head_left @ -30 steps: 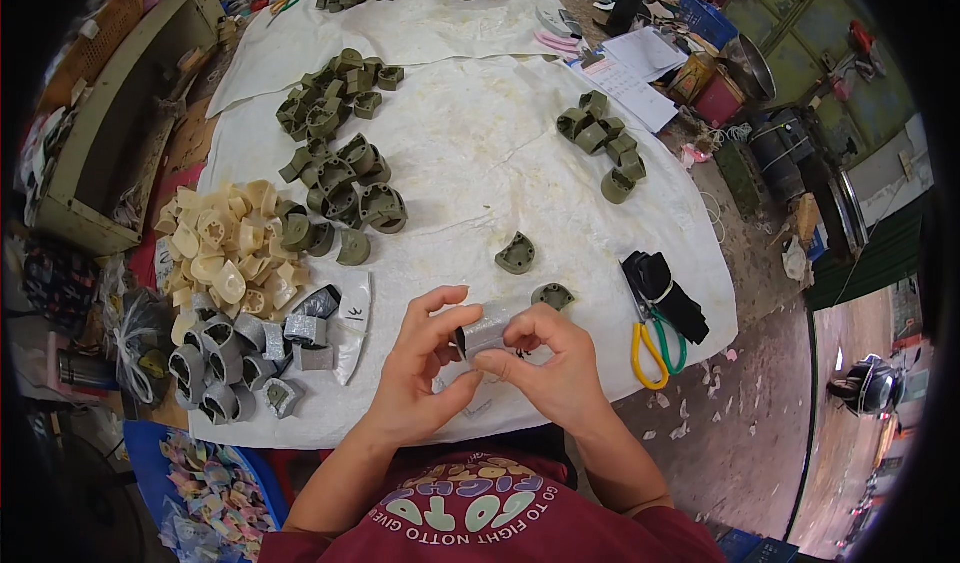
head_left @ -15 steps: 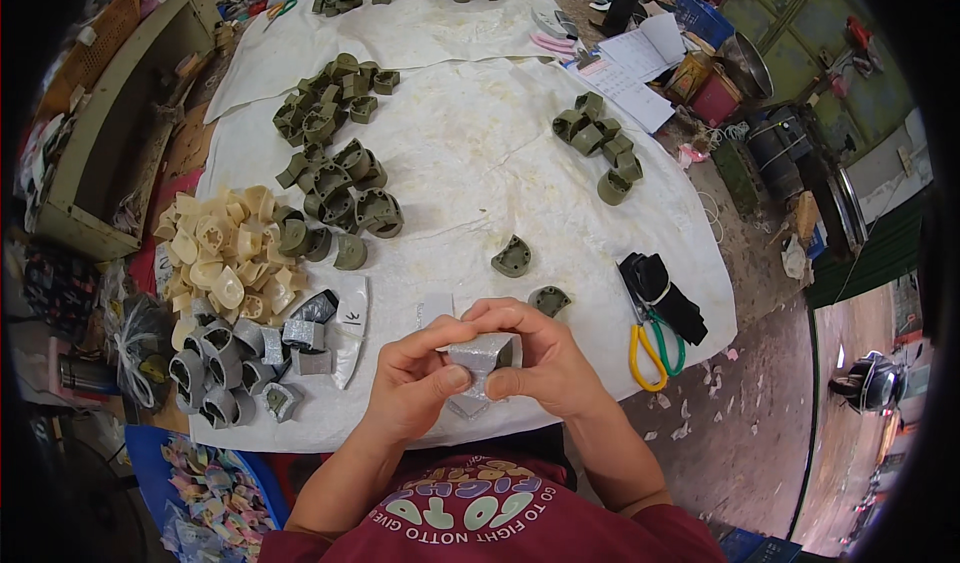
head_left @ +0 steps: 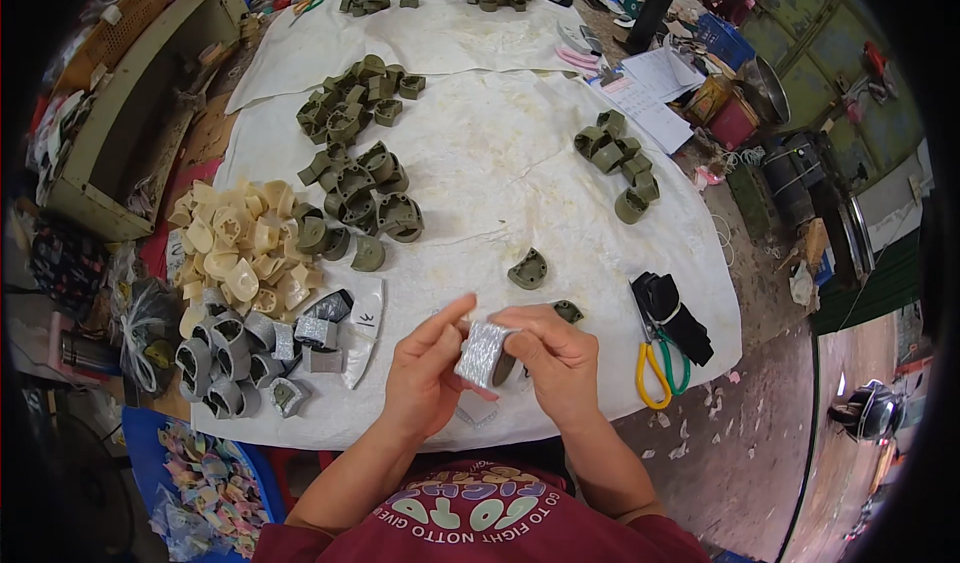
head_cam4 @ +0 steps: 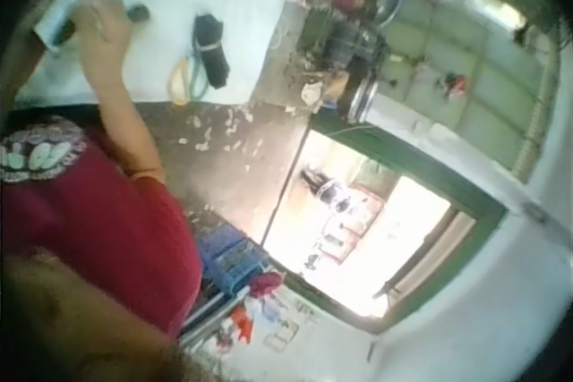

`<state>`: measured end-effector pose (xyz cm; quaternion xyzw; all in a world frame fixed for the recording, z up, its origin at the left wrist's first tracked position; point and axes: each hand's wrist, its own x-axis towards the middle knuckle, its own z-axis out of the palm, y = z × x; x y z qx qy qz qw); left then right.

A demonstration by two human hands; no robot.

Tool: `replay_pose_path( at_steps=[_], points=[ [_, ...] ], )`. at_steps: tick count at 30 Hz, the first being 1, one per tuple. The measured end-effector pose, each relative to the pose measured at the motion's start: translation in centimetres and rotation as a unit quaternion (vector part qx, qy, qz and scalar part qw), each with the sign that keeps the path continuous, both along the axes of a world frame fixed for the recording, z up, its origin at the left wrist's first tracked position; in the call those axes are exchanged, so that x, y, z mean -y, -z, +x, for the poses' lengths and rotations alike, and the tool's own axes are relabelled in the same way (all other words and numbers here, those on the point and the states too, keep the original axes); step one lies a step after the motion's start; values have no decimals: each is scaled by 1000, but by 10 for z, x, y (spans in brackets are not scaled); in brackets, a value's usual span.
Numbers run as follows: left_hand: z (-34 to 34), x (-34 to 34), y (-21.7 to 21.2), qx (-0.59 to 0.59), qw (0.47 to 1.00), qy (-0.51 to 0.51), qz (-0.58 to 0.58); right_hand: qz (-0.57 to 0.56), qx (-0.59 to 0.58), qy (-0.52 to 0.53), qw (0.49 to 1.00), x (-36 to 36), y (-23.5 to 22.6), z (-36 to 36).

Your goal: The person repeatedly picks up small green plastic components from a table and wraps them individually in silver adhesive tape. The person handles the items one at a time, folding the tape around the object and placing the finished unit back on the table.

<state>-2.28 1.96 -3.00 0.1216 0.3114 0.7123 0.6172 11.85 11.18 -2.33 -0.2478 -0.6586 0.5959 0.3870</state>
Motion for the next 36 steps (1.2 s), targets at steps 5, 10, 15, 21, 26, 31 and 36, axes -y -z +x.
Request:
replay_pose_path(
  at_steps=[5,10,15,21,26,31,36],
  points=[
    [9,-1,-4,73,993,86,19,113,5,142,983,5,3,-16],
    [4,-6,-5,-259,963,-76,23,46,6,15,999,9,1,-16],
    [2,-3,-7,-520,849,-58,75,-125,-9,-42,991,11,5,-21],
    [1,-2,-7,-251,959,-17,134,-125,-67,7,990,19,-2,-29],
    [-7,-3,-7,-321,929,5,181,-140,-55,-20,988,11,0,-33],
    [-5,-5,-8,-254,955,-24,149,-149,-70,-58,985,8,-3,-31],
    [-2,-5,-1,-318,937,-28,146,-200,-81,-28,976,14,-3,-33]
  ],
)
